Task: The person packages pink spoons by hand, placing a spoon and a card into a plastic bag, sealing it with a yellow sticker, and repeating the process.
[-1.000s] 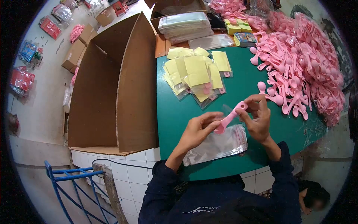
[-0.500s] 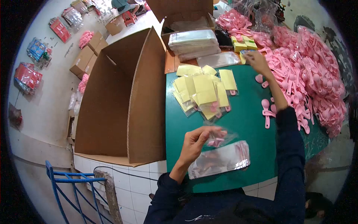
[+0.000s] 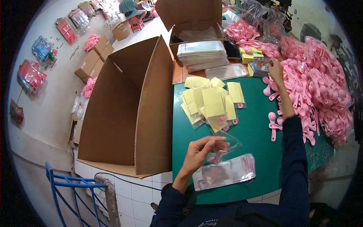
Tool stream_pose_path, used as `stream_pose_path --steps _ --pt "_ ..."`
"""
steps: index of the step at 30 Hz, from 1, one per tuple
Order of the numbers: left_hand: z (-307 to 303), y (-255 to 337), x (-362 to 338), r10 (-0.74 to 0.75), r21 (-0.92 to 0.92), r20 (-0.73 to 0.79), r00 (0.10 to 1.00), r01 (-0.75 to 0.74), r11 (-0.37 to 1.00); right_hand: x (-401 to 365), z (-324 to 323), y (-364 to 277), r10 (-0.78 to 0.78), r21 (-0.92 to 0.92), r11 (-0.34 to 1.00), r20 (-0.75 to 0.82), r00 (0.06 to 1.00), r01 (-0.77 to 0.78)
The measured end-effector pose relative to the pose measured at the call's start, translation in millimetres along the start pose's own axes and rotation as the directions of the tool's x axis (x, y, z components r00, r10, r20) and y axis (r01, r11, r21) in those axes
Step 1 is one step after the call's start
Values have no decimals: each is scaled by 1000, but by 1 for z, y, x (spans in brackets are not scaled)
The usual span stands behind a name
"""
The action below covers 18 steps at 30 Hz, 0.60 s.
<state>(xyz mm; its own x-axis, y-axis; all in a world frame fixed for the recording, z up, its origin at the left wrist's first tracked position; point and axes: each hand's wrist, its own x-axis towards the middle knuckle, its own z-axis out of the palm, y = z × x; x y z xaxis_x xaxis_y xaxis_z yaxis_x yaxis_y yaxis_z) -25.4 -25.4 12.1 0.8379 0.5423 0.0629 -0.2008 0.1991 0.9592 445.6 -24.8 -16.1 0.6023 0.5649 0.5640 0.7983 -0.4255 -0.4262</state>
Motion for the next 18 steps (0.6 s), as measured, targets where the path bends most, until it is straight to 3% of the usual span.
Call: stream_pose_path --steps 1,3,5,6,7,10,11,14,17,18 --pt "0 3 3 -20 9 -5 1000 20 1000 -19 -26 -31 -1 181 983 102 995 -17" --pt "-2 6 10 -50 73 14 999 48 996 -67 -87 -109 -133 635 758 379 916 -152" --pt "2 5 14 -72 105 24 997 69 992 -116 -131 -161 -205 710 645 516 832 -282" --pt "2 3 14 -78 96 27 997 75 993 -139 -148 -179 -167 698 624 559 812 -351" --pt "2 0 16 -82 91 31 996 79 993 -151 -161 -187 -162 617 707 617 770 -346" --pt "5 -2 16 -86 83 26 996 83 993 -167 -180 -199 -274 499 864 582 765 -70" --pt "6 -2 16 -91 96 29 995 88 991 -169 -175 -196 -436 520 835 425 793 180" --pt "10 -3 15 -99 127 26 995 95 987 -169 -179 -199 -477 503 833 441 760 231" --pt "12 1 15 -83 168 37 996 76 983 -172 -190 -207 -185 536 842 402 897 -66" --pt "13 3 15 -76 183 44 996 67 981 -173 -191 -206 -187 547 833 424 886 -86"
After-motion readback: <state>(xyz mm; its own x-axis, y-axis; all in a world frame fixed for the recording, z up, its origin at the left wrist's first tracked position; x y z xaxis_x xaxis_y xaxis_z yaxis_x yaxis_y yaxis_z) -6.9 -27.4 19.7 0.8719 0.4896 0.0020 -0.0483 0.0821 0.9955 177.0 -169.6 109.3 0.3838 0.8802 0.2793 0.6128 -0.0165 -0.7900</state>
